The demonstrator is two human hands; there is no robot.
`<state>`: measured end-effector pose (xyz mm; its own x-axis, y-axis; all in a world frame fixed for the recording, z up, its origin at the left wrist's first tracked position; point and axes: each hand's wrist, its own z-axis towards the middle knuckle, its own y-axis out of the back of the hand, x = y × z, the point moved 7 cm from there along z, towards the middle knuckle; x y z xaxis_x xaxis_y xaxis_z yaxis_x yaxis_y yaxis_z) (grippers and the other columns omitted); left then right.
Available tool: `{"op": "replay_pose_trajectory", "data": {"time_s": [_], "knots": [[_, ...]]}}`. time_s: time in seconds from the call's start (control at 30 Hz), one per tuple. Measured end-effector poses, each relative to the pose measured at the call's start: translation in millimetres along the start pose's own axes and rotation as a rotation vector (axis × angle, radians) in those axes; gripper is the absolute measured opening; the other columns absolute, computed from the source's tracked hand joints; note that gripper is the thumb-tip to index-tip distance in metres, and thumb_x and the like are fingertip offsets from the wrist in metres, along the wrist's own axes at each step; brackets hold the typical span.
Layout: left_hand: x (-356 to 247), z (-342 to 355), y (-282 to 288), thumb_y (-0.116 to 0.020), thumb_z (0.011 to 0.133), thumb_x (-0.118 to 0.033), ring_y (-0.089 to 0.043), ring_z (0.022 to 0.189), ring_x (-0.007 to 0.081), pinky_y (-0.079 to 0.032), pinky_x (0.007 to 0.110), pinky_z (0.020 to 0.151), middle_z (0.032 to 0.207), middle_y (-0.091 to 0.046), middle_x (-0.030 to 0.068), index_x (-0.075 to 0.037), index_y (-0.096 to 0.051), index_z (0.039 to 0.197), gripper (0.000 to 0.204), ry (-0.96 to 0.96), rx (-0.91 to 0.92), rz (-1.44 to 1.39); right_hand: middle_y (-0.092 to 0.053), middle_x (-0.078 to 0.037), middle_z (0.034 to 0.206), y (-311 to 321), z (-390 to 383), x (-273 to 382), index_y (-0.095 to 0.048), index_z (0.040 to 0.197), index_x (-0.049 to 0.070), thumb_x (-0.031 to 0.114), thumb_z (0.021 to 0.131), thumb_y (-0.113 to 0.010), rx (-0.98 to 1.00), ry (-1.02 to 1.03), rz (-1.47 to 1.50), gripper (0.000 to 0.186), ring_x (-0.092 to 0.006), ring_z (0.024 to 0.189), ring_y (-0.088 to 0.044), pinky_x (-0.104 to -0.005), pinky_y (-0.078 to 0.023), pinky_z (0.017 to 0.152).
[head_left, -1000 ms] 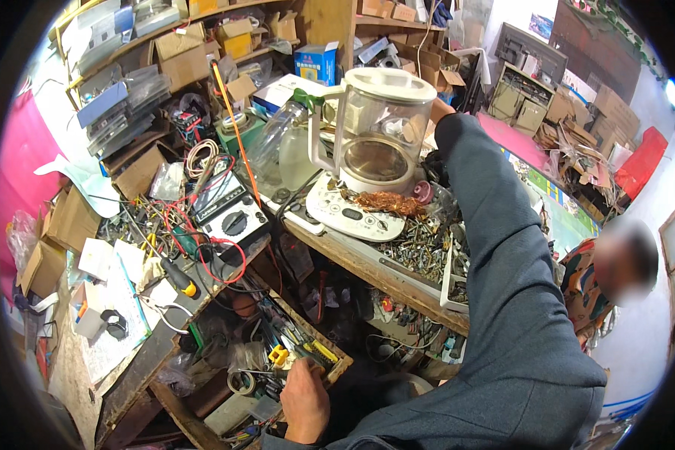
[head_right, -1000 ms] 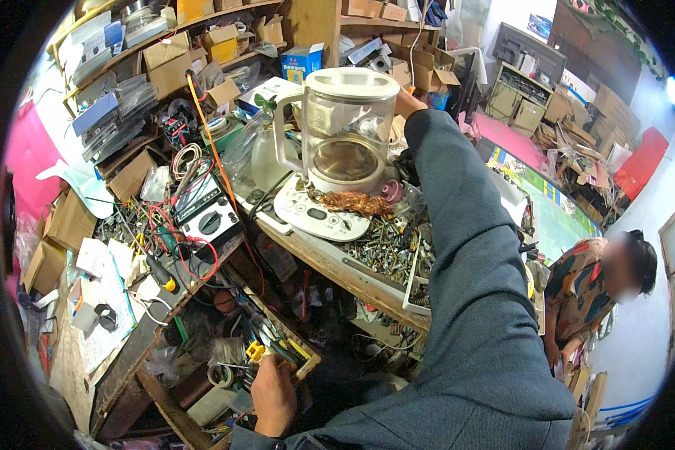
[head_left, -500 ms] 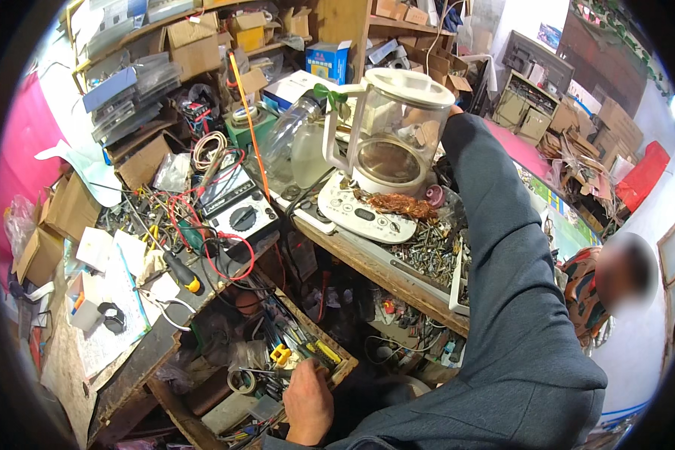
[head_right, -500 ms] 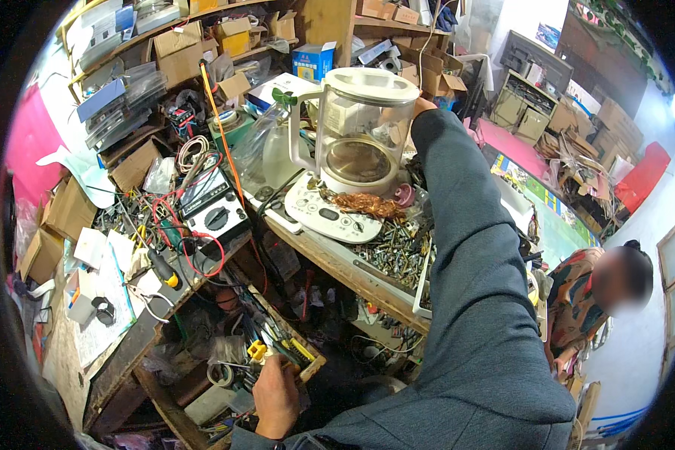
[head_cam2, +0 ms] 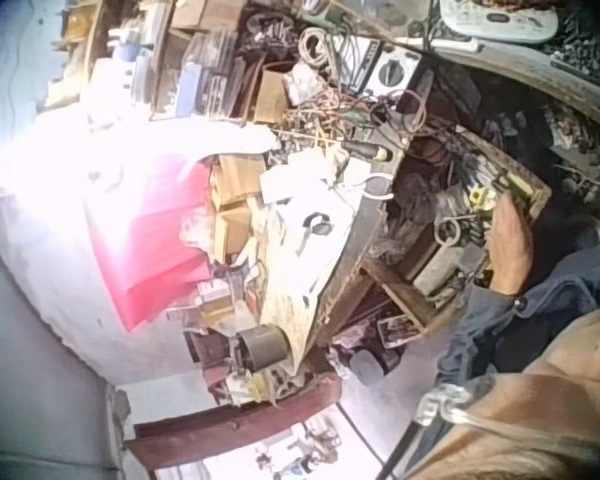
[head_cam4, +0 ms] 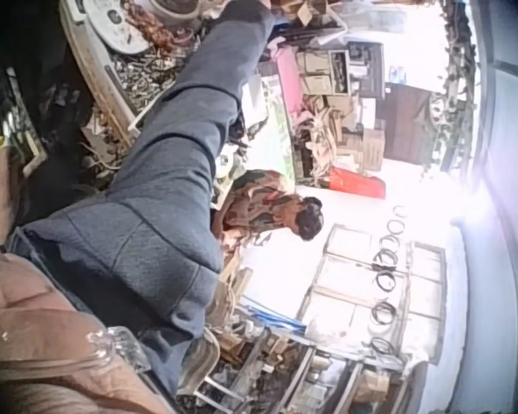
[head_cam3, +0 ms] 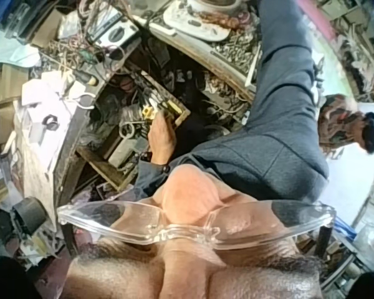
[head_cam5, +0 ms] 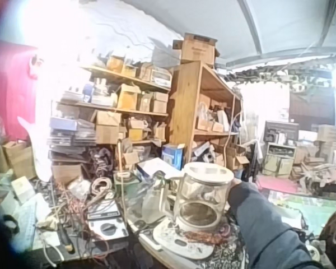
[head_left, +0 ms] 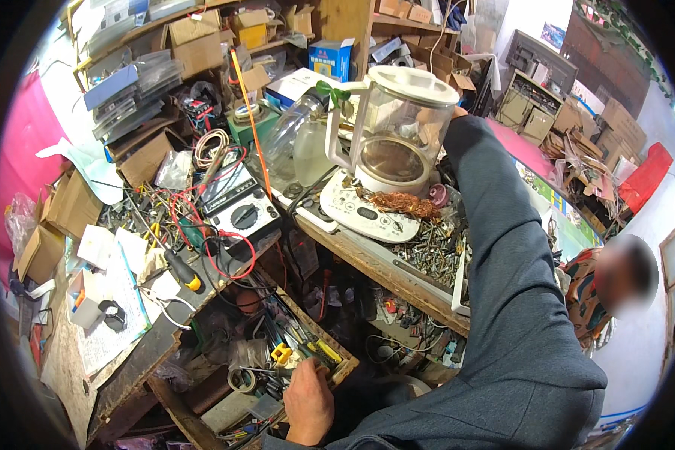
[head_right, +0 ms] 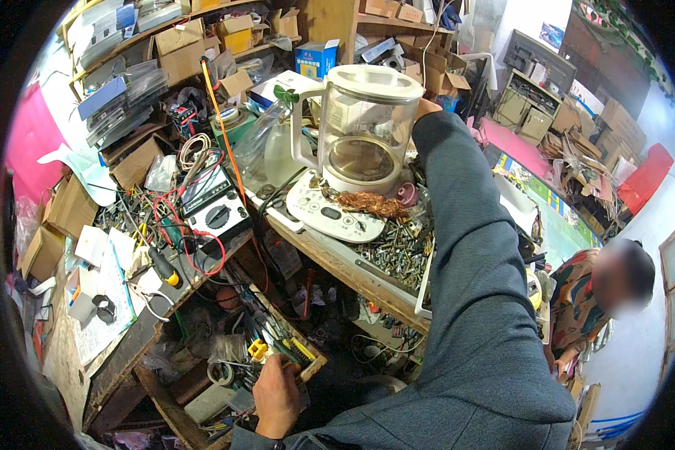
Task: The person disassembles a small cylindrical electronic component using a screwdriver and pliers, removes a ring, and then handles a yellow-handled tool. The person also reaches for a kettle and a box of small parts on the cluttered workbench.
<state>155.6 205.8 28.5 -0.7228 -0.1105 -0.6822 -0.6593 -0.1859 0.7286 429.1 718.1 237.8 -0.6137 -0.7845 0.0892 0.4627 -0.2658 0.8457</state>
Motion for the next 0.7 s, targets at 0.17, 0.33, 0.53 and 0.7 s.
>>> {"op": "replay_pose_trajectory", "data": {"time_s": [0.17,0.33,0.53,0.7], "knots": [[-1.0,1.1,0.1,-0.065,0.098,-0.01,-0.066,0.092,0.0411,-0.053,0.049,0.075,0.099,-0.066,0.0214,-0.001,-0.058,0.115,0.021,0.008,0.016,0.017,-0.072,-0.01,0.13,1.9,-4.3,-6.1,-0.066,0.136,0.006,0.026,0.092,-0.079,0.0,-0.008,-0.004,0.05,-0.0246,0.118,-0.066,-0.037,-0.051,0.106],[-1.5,0.8,1.1,-0.065,0.097,-0.01,-0.066,0.092,0.0414,-0.053,0.049,0.074,0.099,-0.066,0.0214,-0.001,-0.058,0.115,0.021,0.022,0.014,0.008,-0.072,-0.01,0.13,-1.2,-2.0,-4.6,-0.065,0.136,0.006,0.026,0.092,-0.079,0.006,-0.006,0.008,0.05,-0.0242,0.118,-0.066,-0.0369,-0.051,0.106],[-0.6,0.3,1.5,-0.064,0.097,-0.009,-0.067,0.091,0.0418,-0.053,0.05,0.074,0.098,-0.066,0.022,-0.002,-0.058,0.114,0.019,0.003,0.003,0.02,-0.072,-0.01,0.131,-1.2,-3.3,-2.8,-0.065,0.136,0.006,0.026,0.092,-0.079,0.013,-0.011,0.004,0.05,-0.0238,0.117,-0.066,-0.0367,-0.052,0.106],[-0.2,-0.3,0.6,-0.064,0.097,-0.009,-0.067,0.09,0.0421,-0.053,0.05,0.073,0.097,-0.066,0.0221,-0.002,-0.058,0.114,0.019,-0.012,-0.002,0.013,-0.072,-0.01,0.131,-1.4,-3.3,-3.2,-0.065,0.136,0.006,0.026,0.092,-0.08,0.014,-0.013,-0.002,0.05,-0.0234,0.117,-0.066,-0.0366,-0.052,0.105]]}}
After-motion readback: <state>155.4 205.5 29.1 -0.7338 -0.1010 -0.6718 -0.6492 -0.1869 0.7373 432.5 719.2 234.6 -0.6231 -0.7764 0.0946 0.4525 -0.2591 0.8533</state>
